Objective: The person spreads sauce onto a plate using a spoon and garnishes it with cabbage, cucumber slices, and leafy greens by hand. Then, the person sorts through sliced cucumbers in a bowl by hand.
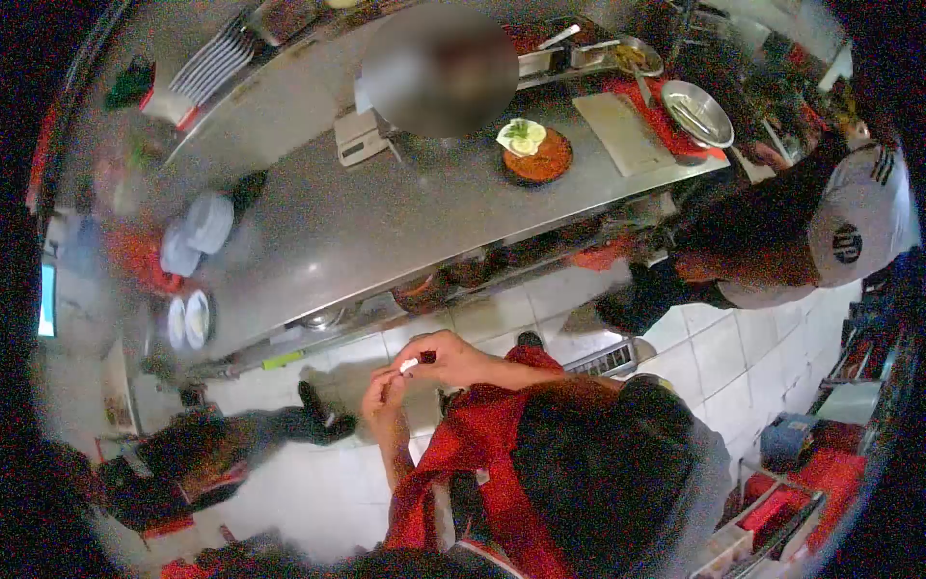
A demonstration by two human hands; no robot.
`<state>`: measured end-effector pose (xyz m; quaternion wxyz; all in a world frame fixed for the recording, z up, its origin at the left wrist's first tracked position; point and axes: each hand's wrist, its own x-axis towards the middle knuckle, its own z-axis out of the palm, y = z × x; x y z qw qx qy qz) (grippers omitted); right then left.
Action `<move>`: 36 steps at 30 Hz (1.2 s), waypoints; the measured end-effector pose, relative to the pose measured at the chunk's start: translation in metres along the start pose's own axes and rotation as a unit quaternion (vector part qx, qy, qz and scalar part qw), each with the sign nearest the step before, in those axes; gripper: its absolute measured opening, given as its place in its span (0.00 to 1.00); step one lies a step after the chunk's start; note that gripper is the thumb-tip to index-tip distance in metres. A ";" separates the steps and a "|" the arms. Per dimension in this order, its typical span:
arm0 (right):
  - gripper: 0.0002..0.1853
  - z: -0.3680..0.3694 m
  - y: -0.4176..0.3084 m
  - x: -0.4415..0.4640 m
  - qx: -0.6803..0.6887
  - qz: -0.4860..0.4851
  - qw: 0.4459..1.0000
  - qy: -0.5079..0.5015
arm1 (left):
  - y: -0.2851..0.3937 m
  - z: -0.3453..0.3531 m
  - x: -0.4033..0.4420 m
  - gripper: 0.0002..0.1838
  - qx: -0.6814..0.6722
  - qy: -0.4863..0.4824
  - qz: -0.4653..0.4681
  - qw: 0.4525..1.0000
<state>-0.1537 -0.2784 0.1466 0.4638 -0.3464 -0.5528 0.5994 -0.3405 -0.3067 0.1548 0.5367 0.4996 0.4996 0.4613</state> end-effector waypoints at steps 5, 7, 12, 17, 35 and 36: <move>0.12 -0.053 -0.002 -0.003 -0.012 -0.013 1.000 0.017 | 0.018 0.044 0.028 0.10 0.066 -0.068 0.018 0.995; 0.08 -0.075 -0.013 -0.014 -0.011 -0.011 0.999 0.040 | 0.015 0.064 0.041 0.10 0.053 -0.092 0.021 0.994; 0.05 -0.133 -0.026 -0.048 -0.122 -0.056 0.979 0.154 | 0.012 0.129 0.068 0.11 0.070 -0.217 0.033 0.973; 0.05 -0.182 -0.030 -0.100 -0.202 -0.043 0.932 0.297 | 0.009 0.205 0.084 0.13 0.057 -0.347 0.029 0.936; 0.07 -0.191 -0.008 -0.167 -0.197 0.079 0.797 0.566 | 0.017 0.315 0.178 0.16 0.101 -0.627 0.085 0.768; 0.08 -0.197 0.006 -0.163 -0.157 0.069 0.799 0.576 | 0.028 0.313 0.202 0.18 0.077 -0.585 0.046 0.806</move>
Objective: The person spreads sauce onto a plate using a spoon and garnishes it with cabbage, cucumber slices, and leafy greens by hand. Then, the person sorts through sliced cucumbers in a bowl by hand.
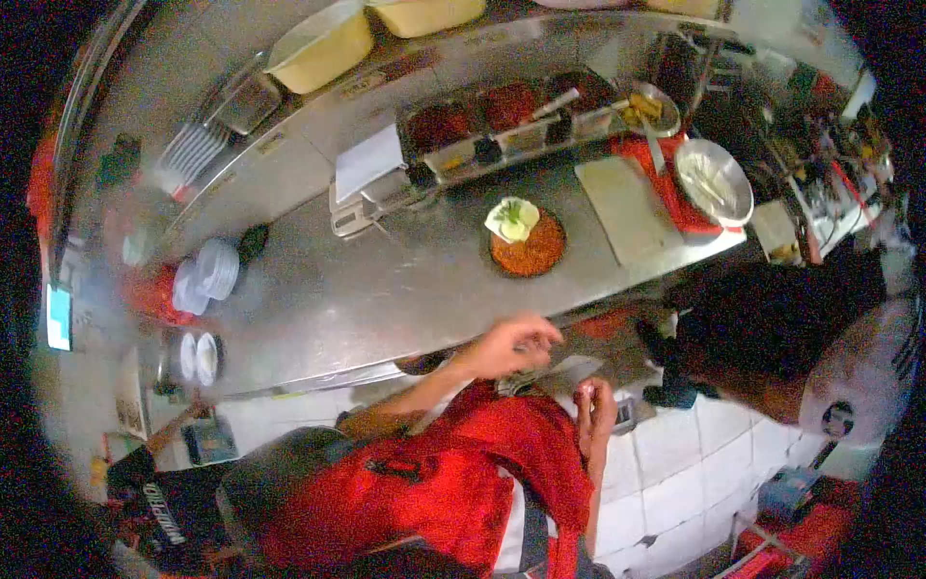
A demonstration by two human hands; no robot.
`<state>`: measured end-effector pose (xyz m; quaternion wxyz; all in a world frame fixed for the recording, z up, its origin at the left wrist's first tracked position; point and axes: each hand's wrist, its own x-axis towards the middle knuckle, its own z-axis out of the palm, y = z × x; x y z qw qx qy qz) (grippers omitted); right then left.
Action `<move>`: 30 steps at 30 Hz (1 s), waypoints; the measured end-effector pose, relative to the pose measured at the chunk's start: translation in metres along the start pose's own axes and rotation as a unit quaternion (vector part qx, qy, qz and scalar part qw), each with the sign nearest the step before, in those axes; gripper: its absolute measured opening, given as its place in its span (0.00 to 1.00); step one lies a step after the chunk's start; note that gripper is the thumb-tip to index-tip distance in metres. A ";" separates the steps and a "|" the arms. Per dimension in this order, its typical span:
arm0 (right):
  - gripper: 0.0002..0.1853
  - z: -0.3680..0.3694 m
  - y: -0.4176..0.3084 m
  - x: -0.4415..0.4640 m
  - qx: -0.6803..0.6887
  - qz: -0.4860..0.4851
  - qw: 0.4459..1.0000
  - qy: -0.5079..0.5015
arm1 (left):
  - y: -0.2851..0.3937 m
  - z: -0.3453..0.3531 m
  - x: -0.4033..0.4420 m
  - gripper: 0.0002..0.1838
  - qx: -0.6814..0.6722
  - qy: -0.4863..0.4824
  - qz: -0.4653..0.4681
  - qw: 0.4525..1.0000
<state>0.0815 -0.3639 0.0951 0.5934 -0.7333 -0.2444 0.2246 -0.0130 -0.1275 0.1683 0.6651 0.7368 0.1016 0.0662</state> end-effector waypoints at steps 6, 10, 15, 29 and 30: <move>0.07 0.048 -0.046 0.041 0.038 0.028 0.996 -0.070 | 0.142 -0.224 -0.003 0.34 0.412 0.562 0.176 0.695; 0.06 0.085 -0.086 0.079 -0.020 -0.015 0.992 -0.122 | 0.195 -0.356 -0.027 0.36 0.602 0.601 0.200 0.487; 0.06 0.129 -0.074 0.101 -0.019 -0.092 0.986 -0.136 | 0.171 -0.455 -0.048 0.36 0.710 0.532 0.132 0.442; 0.06 0.174 -0.103 0.109 -0.012 -0.040 0.982 -0.187 | 0.195 -0.412 -0.018 0.29 0.472 0.549 0.144 0.675; 0.07 0.174 -0.109 0.111 0.027 -0.037 0.981 -0.191 | 0.195 -0.402 -0.025 0.27 0.462 0.560 0.150 0.671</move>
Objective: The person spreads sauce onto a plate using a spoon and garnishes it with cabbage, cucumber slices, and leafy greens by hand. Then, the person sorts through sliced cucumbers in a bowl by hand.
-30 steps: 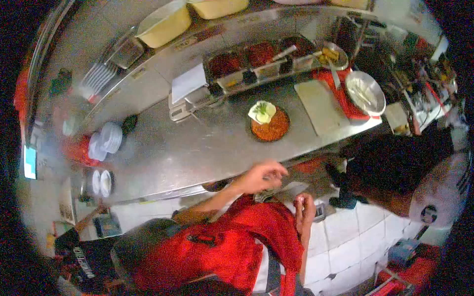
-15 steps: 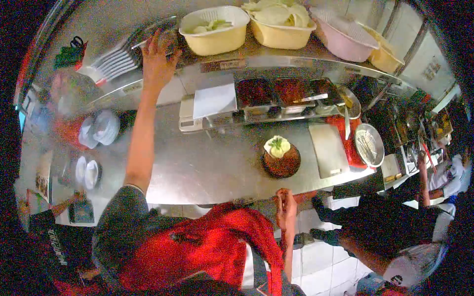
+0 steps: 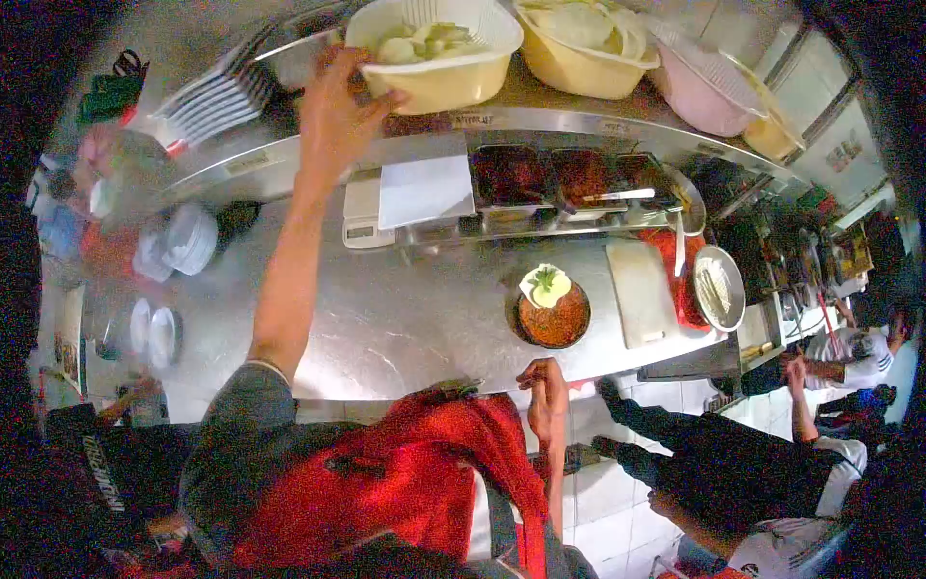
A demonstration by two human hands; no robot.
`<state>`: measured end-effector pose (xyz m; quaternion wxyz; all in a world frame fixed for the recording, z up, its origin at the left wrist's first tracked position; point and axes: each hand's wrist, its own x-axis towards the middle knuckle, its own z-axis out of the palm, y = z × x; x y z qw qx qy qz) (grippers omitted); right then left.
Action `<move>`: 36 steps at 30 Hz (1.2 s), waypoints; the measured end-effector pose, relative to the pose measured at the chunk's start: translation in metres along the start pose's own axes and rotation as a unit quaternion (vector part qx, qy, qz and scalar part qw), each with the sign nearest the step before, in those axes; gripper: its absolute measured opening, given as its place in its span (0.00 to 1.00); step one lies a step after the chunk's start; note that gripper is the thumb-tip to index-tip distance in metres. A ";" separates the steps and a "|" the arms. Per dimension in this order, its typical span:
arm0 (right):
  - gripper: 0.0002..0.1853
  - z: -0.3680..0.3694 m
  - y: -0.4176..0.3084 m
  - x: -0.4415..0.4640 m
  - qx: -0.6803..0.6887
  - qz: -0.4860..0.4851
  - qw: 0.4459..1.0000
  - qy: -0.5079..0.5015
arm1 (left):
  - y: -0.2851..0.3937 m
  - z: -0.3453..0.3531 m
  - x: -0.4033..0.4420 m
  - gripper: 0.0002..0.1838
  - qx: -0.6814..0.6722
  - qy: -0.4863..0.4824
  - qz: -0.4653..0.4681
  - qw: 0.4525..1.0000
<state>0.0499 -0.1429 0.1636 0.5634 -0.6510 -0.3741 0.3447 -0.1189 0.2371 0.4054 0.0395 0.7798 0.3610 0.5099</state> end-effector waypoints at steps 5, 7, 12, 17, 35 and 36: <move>0.12 0.014 -0.049 0.021 0.187 0.078 0.979 0.009 | 0.027 -0.057 -0.065 0.26 -0.074 -0.010 -0.011 0.997; 0.30 0.009 -0.035 0.035 0.221 0.051 0.971 -0.069 | 0.031 -0.069 -0.099 0.25 -0.042 -0.044 -0.018 0.998; 0.55 0.031 -0.089 0.042 0.404 0.105 0.901 -0.116 | 0.032 -0.082 -0.238 0.17 -0.223 -0.097 -0.064 0.968; 0.29 0.025 -0.050 0.026 0.139 0.306 0.940 -0.051 | 0.039 -0.055 -0.335 0.14 -0.193 -0.191 -0.147 0.951; 0.27 0.054 0.096 0.040 0.047 0.212 0.963 -0.161 | -0.009 0.034 -0.369 0.27 -0.110 -0.395 -0.155 0.899; 0.28 0.050 0.096 0.041 0.031 0.205 0.963 -0.172 | -0.008 0.057 -0.373 0.27 -0.111 -0.396 -0.153 0.899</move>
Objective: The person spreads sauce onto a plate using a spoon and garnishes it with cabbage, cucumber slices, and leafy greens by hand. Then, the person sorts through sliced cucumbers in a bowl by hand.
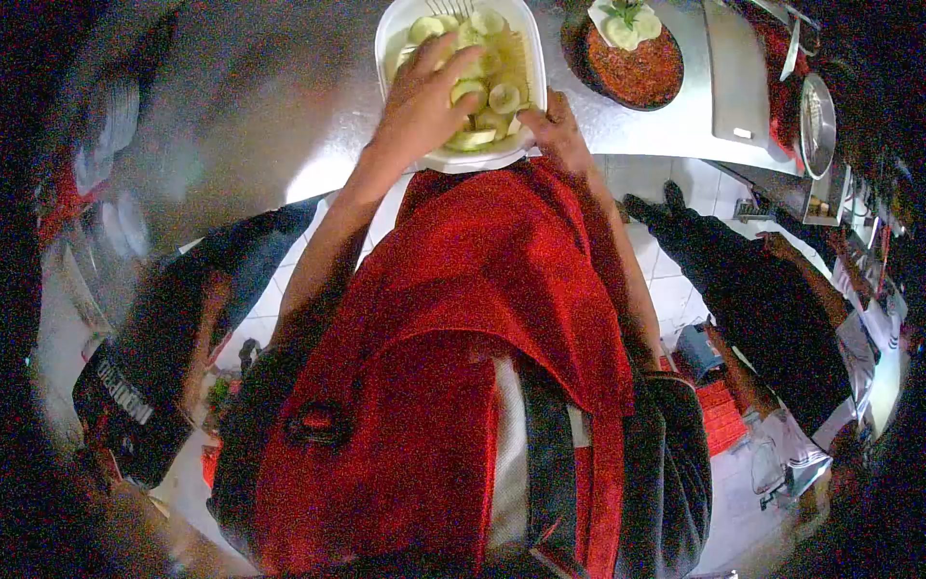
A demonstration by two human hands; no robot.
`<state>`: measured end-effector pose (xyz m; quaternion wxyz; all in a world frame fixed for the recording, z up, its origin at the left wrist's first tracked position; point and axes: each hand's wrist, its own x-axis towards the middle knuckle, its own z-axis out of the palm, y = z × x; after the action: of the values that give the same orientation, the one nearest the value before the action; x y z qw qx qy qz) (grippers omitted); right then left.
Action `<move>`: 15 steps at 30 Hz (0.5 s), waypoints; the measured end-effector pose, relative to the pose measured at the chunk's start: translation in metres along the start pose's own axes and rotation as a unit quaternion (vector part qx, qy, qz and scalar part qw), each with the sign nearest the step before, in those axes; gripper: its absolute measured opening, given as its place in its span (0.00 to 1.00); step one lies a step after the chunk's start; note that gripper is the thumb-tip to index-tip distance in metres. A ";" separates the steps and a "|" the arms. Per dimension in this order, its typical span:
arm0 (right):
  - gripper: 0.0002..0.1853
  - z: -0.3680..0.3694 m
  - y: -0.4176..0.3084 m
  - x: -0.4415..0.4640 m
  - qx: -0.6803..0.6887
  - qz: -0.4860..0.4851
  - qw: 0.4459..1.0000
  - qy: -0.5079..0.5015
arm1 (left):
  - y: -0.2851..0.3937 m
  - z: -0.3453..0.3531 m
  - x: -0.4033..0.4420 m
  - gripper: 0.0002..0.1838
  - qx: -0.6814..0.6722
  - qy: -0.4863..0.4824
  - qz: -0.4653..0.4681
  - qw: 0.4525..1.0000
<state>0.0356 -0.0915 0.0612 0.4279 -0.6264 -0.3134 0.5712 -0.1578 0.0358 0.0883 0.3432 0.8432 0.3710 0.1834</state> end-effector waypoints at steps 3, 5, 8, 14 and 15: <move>0.25 -0.017 0.046 0.012 -0.131 -0.150 0.980 -0.027 | -0.016 0.036 0.032 0.29 0.164 0.047 0.062 0.983; 0.23 -0.015 0.044 0.008 -0.091 -0.107 0.990 0.007 | -0.024 0.039 0.045 0.28 0.202 0.017 0.048 0.978; 0.23 -0.008 0.035 0.007 -0.085 -0.033 0.994 0.058 | -0.025 0.030 0.045 0.27 0.233 -0.002 0.051 0.971; 0.26 -0.010 0.028 0.003 -0.207 -0.116 0.971 0.042 | -0.034 -0.004 0.043 0.17 0.254 -0.105 0.038 0.961; 0.26 -0.007 0.025 0.004 -0.194 -0.081 0.976 0.051 | -0.031 -0.009 0.040 0.16 0.269 -0.146 0.001 0.952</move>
<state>0.0405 -0.1003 0.0371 0.3585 -0.6981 -0.4458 0.4306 -0.1520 0.0852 0.0744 0.1536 0.9223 0.3515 -0.0476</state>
